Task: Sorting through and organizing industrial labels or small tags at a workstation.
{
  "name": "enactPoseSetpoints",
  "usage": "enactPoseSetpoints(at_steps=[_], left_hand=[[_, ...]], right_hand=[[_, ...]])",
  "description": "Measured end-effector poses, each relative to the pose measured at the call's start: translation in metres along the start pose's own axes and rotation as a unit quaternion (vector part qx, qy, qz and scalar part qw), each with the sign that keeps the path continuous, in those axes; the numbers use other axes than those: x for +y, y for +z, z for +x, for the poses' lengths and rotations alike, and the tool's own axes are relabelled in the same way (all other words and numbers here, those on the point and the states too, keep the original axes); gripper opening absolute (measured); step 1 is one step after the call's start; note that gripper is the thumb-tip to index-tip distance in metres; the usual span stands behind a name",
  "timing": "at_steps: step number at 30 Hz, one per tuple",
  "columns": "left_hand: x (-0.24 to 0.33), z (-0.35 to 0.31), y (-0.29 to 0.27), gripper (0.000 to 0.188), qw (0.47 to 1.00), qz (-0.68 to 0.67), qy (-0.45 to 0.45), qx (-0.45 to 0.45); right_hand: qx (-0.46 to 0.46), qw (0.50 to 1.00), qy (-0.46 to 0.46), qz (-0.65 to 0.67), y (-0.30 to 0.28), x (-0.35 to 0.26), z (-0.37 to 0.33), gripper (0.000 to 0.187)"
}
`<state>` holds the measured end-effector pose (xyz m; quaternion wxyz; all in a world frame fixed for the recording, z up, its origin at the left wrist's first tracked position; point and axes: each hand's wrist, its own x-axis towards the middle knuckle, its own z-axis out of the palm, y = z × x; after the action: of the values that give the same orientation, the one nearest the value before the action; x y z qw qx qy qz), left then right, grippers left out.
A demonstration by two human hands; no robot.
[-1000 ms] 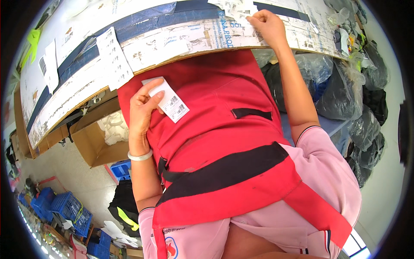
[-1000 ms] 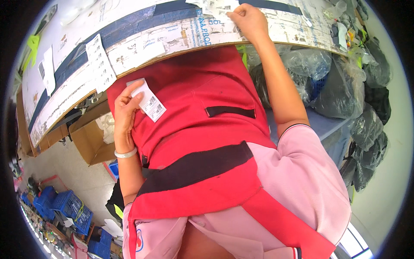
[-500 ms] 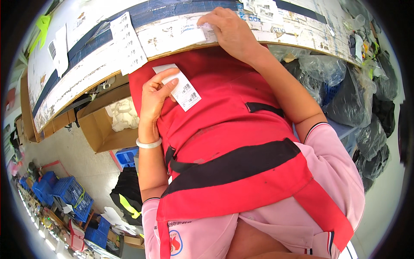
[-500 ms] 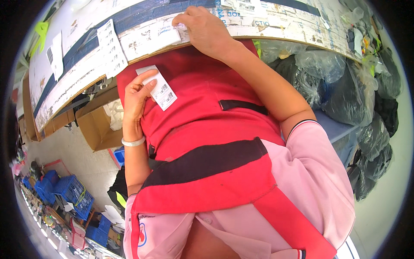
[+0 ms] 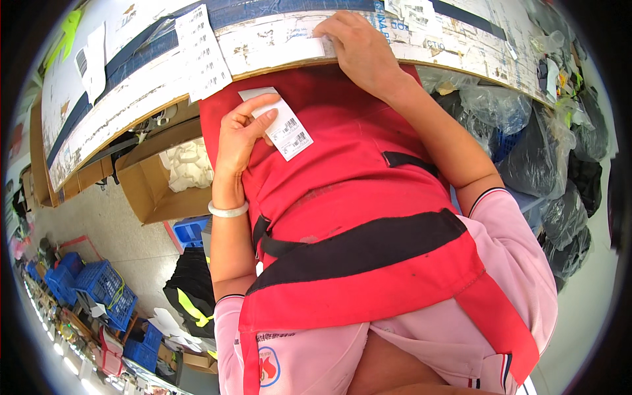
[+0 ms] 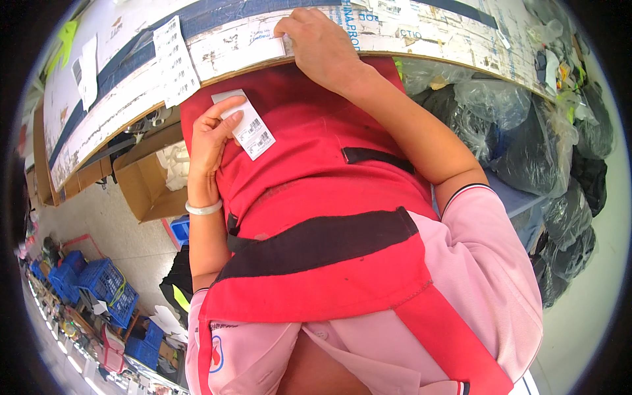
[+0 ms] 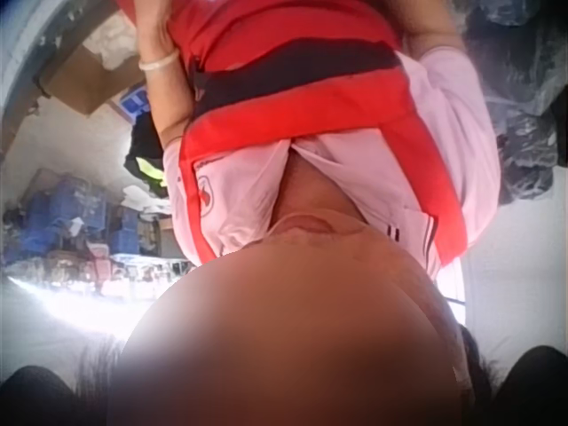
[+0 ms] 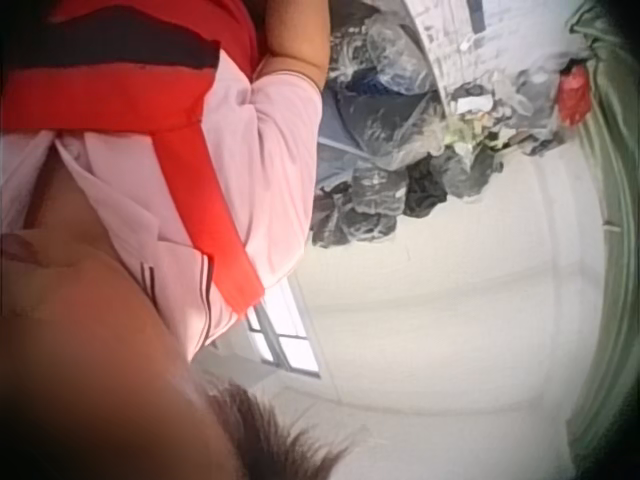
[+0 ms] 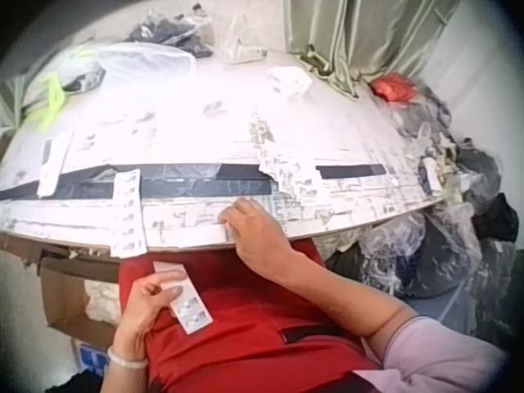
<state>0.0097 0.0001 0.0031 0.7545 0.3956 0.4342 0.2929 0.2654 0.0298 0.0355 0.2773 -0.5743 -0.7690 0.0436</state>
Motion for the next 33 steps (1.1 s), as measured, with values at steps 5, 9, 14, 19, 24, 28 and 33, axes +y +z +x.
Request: enactPoseSetpoints(at_steps=[5,9,14,19,24,28,33], left_hand=[[0.000,-0.001,0.000,0.026,1.000,-0.004,0.005,0.003],[0.001,-0.005,0.002,0.025,0.999,-0.019,0.005,0.030],[-0.001,-0.004,0.001,0.023,0.997,-0.053,0.038,0.032],[0.008,-0.010,0.012,0.024,0.986,-0.168,0.002,0.012],[-0.002,-0.012,0.007,0.021,0.999,0.000,0.032,0.003],[0.001,-0.012,0.011,0.018,0.999,0.048,0.019,0.000],[0.001,-0.007,0.007,0.014,0.998,0.062,0.010,-0.013]], right_hand=[[-0.003,1.000,-0.003,0.017,-0.009,-0.010,0.004,0.015],[-0.067,0.983,0.082,0.151,-0.026,-0.033,-0.006,0.015],[-0.380,0.819,0.219,0.370,-0.013,-0.054,-0.029,0.023],[-0.328,0.756,0.306,0.477,0.003,-0.054,-0.034,0.018],[-0.277,0.750,0.301,0.520,0.004,-0.061,-0.036,0.014],[-0.199,0.880,0.154,0.402,0.003,-0.057,-0.029,0.008],[-0.167,0.927,0.060,0.330,0.000,-0.058,-0.026,0.006]])
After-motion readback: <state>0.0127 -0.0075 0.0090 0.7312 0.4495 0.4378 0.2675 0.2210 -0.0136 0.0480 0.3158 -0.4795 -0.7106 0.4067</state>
